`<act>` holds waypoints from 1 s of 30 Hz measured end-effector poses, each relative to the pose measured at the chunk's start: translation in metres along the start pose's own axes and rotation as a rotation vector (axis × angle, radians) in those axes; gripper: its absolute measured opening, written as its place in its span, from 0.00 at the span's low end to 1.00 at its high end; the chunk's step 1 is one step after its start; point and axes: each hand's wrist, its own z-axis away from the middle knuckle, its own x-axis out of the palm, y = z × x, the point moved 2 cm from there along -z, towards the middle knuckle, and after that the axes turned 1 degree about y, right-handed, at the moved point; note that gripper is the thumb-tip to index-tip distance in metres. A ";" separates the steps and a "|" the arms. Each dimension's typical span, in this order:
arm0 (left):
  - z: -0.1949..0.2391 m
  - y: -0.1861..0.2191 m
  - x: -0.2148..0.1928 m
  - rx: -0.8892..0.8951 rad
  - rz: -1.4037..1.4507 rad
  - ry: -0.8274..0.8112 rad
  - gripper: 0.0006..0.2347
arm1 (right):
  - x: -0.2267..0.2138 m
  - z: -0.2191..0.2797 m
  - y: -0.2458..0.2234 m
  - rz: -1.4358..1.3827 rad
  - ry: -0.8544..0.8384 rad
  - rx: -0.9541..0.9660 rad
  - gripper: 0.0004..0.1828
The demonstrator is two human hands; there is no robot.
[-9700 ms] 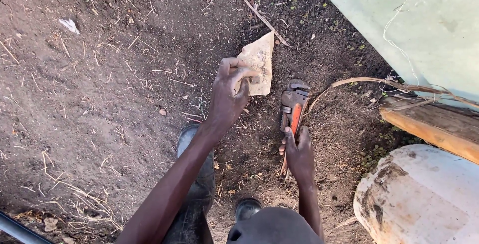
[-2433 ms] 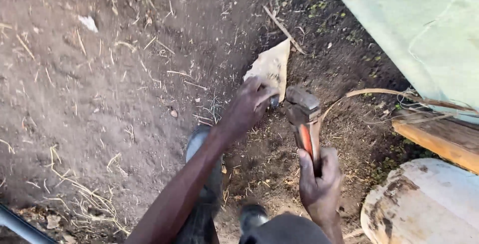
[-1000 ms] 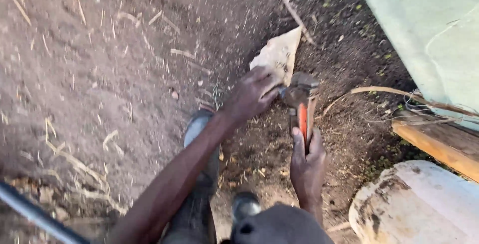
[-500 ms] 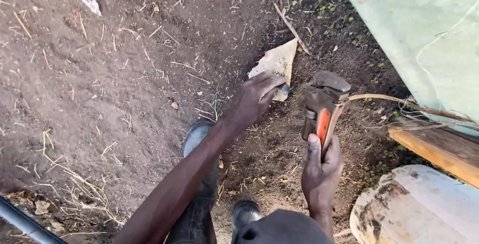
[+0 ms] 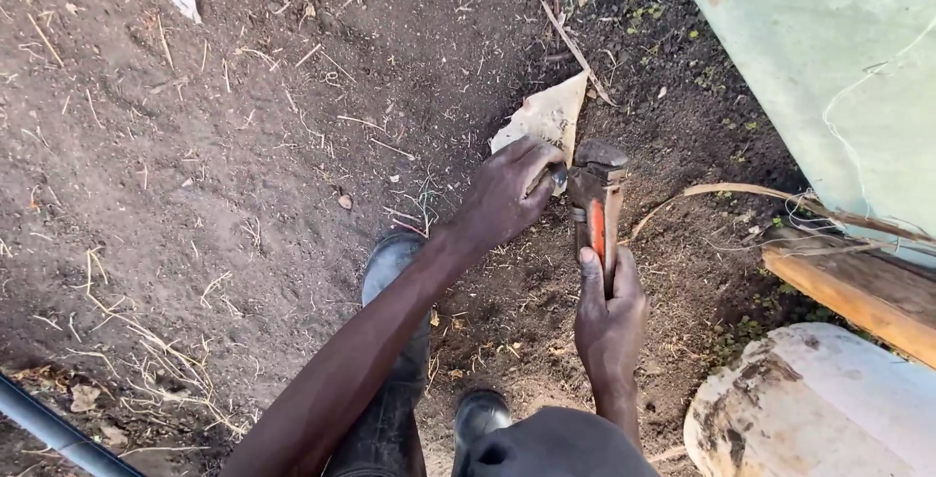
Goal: Using a pipe wrench to hammer a wooden board into the ground to reinforce a structure in a greenhouse.
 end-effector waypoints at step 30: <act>0.002 -0.019 0.029 0.108 -0.213 -0.023 0.17 | -0.020 0.002 -0.003 0.126 0.045 -0.107 0.18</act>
